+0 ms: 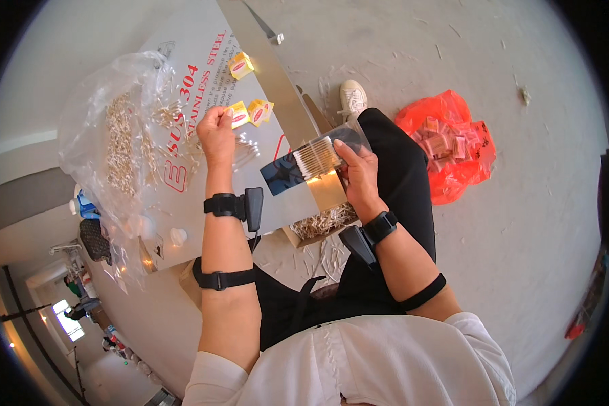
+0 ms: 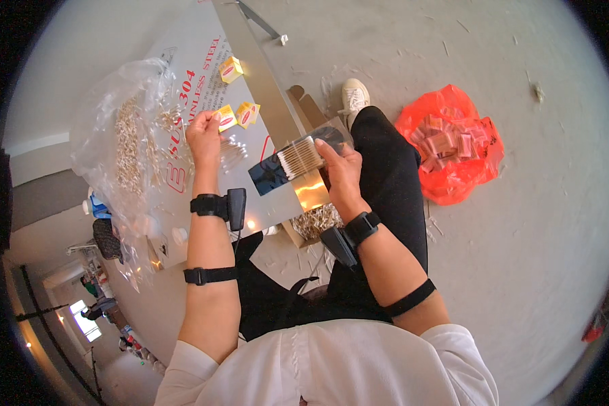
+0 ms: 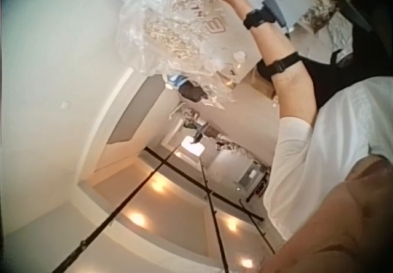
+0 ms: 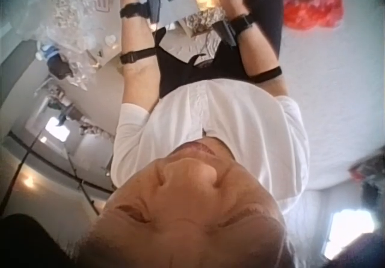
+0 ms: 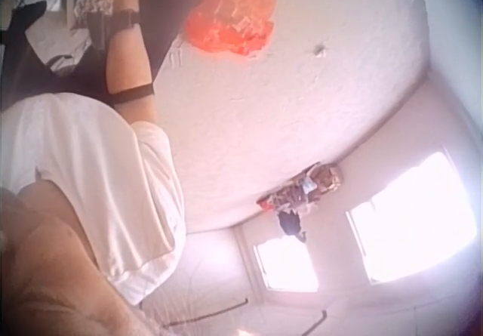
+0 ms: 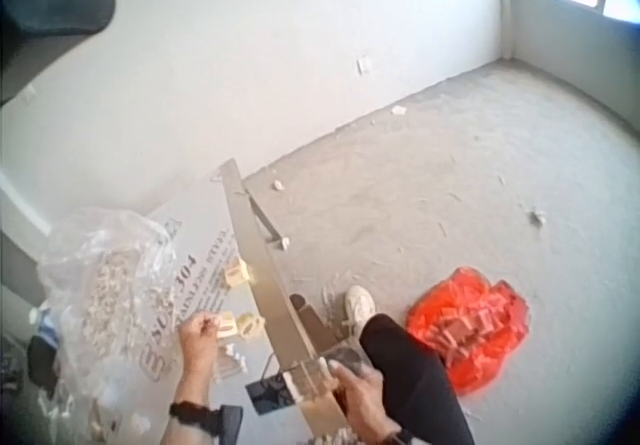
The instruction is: Packing cotton swabs from a bulk container into small plastic bags.
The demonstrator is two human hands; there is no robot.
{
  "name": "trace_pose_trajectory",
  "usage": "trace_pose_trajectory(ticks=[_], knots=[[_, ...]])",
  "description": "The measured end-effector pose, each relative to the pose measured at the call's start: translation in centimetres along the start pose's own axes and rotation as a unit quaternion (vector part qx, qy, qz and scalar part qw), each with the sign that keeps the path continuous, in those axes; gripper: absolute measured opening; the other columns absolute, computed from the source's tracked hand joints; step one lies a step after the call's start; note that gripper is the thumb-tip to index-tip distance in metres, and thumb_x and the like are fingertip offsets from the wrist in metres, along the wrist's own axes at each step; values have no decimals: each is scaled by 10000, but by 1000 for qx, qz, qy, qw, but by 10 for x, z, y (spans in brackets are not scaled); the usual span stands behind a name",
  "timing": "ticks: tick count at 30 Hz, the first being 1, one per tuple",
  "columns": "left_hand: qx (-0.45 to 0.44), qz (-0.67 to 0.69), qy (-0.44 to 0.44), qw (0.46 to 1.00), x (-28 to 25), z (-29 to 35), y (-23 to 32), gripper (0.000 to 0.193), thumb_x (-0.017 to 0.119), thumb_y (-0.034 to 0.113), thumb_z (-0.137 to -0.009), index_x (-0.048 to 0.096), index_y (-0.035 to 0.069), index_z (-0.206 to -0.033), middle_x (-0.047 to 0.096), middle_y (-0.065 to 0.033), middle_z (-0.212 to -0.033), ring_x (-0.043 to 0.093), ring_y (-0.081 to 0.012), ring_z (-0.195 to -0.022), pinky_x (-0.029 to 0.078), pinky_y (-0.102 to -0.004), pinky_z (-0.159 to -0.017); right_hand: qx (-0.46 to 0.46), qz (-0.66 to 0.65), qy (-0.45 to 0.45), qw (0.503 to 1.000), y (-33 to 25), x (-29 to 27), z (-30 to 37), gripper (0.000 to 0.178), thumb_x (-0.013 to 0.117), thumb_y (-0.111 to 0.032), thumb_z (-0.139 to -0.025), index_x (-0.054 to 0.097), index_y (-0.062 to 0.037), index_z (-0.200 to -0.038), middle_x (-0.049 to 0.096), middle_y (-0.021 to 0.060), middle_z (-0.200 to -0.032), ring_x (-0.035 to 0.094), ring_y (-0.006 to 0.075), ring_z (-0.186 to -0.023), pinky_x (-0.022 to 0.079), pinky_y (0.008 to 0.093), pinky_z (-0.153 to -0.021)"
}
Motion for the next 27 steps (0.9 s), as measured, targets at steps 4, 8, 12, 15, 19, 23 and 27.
trace_pose_trajectory(ticks=[4, 8, 12, 15, 19, 23, 27], knots=[[-175, 60, -203, 961, 39, 50, 15, 70, 631, 54, -887, 668, 25, -939, 660, -12, -740, 443, -15, -459, 316, -189, -385, -29, 5, -1, 1000, 3, -14, -12, 103, 717, -123, -863, 662, -43, -899, 671, 1, -812, 604, 82, -634, 489, 230, -564], [-181, 23, -308, 934, 61, 98, 18, 52, 641, 35, -876, 657, 21, -924, 661, -13, -740, 474, -18, -493, 347, -182, -414, -8, 8, 5, 1000, 2, -7, -7, 88, 725, -68, -847, 710, -10, -912, 678, -7, -841, 588, 76, -716, 464, 239, -660], [-89, -5, -303, 949, 74, 110, 31, 47, 668, 1, -833, 624, -3, -851, 644, -29, -700, 536, -59, -566, 435, -216, -524, 1, 17, -6, 1000, 4, -6, -7, 84, 725, -65, -844, 718, -10, -908, 682, 1, -838, 594, 80, -713, 471, 243, -660], [-51, -67, -301, 950, 82, 111, 45, 86, 685, 1, -800, 602, -19, -810, 633, -75, -667, 569, -101, -592, 474, -260, -577, 0, 8, -2, 1000, 3, -7, -5, 73, 725, -64, -843, 719, -11, -894, 684, 4, -829, 596, 81, -701, 474, 244, -650], [44, -126, -329, 935, 93, 111, 62, 111, 691, 25, -785, 595, -17, -822, 610, -116, -650, 563, -152, -572, 468, -295, -574, -4, 3, -2, 1000, 5, -9, -8, 59, 725, -61, -842, 719, -13, -876, 685, 5, -822, 597, 79, -693, 476, 243, -642], [42, -113, -333, 935, 98, 109, 70, 123, 689, 35, -781, 588, -17, -827, 601, -134, -652, 551, -176, -562, 467, -314, -575, 3, 6, -7, 1000, 4, -8, -6, 45, 720, -56, -842, 718, -15, -858, 685, 5, -816, 599, 80, -685, 475, 241, -632], [3, -91, -300, 950, 97, 106, 63, 135, 702, 41, -787, 585, -23, -809, 602, -99, -641, 556, -140, -578, 465, -296, -567, -2, -4, -6, 1000, 4, -6, -7, 46, 706, -58, -849, 714, -13, -851, 686, 8, -817, 602, 85, -680, 481, 243, -632]])
Point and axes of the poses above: each hand's wrist, its own z-axis away from the middle knuckle, its own x-axis out of the palm, y = z × x, the point moved 8 cm from there along -z, towards the middle knuckle
